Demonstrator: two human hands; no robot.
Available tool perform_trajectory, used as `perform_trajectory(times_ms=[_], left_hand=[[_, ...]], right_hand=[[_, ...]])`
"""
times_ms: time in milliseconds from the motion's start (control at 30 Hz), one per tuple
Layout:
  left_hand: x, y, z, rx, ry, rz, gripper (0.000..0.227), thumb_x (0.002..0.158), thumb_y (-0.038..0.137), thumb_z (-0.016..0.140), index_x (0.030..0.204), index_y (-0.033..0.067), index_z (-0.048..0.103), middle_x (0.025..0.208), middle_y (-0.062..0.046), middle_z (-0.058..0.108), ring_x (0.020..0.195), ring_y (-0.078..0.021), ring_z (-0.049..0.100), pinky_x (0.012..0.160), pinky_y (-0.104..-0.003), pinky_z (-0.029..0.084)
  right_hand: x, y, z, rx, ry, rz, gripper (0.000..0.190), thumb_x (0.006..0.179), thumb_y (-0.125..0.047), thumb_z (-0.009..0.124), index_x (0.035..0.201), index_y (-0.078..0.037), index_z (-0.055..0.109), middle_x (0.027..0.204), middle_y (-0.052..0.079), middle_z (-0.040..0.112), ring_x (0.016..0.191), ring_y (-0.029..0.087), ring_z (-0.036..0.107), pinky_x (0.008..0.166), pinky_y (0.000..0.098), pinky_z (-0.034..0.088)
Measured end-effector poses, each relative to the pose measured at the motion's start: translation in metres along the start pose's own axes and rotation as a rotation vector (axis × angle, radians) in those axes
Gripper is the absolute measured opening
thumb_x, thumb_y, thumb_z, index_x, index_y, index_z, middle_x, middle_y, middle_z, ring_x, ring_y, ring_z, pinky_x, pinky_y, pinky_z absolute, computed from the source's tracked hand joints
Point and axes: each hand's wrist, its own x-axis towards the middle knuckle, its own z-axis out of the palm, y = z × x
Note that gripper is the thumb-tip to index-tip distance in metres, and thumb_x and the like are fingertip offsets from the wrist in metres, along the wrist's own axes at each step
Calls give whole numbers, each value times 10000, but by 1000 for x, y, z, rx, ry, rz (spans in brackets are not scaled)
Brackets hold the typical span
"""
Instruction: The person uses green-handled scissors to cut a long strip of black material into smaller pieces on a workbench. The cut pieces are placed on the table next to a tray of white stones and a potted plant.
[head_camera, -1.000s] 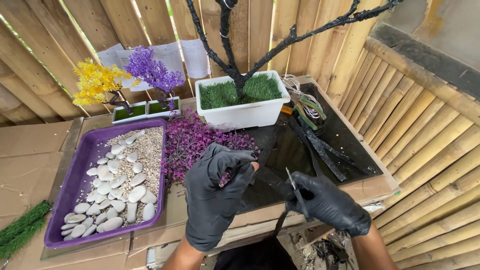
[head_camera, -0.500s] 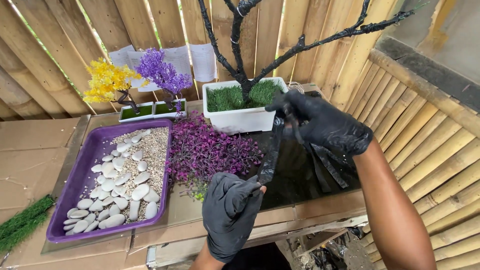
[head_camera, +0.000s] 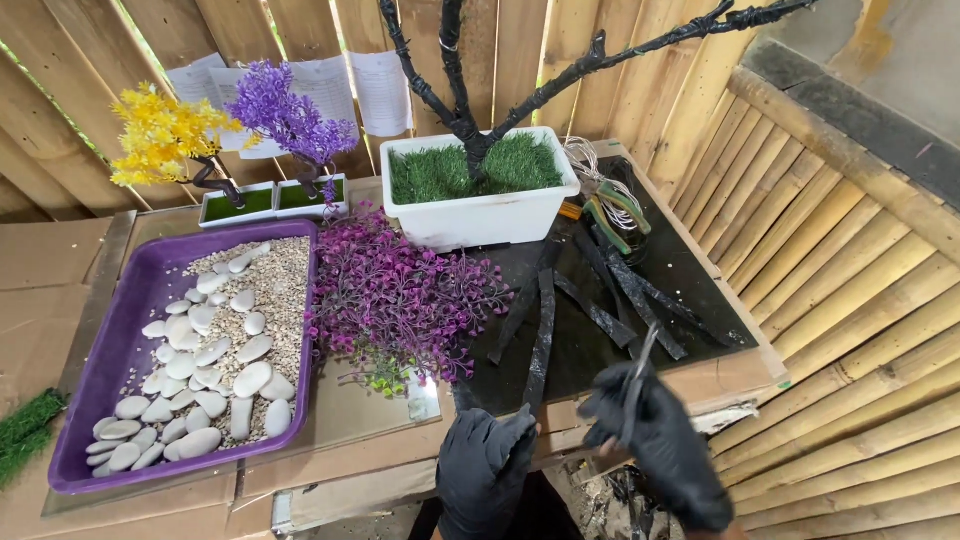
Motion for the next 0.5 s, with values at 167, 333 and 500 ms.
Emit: perform_trajectory(times_ms=[167,333,500], left_hand=[[-20,8,-14,-84,-37,39,252,990,253,700,1186,98,726,960,-100,743,770,-346,662,704,-503,549],[3,41,-35,-80,-59,-97,165,925,229,730,1083,183,720,890,-45,710,737,-274,679,651,-400,578],[-16,24,-47,-1086,-313,-1255,606,772,141,696,1361,48,593,1186,-162,721,1011,-296,724,720,-367,571]], right_hand=[[16,108,29,336,-182,3,218,906,-37,659,1099,62,640,947,357,786,423,445,677,469,521,613],[14,97,51,519,-73,33,249,811,112,774,911,-55,618,708,175,587,481,289,503,440,442,450],[12,70,42,355,-73,-166,232,823,89,797,870,-61,626,667,126,611,405,226,518,370,371,459]])
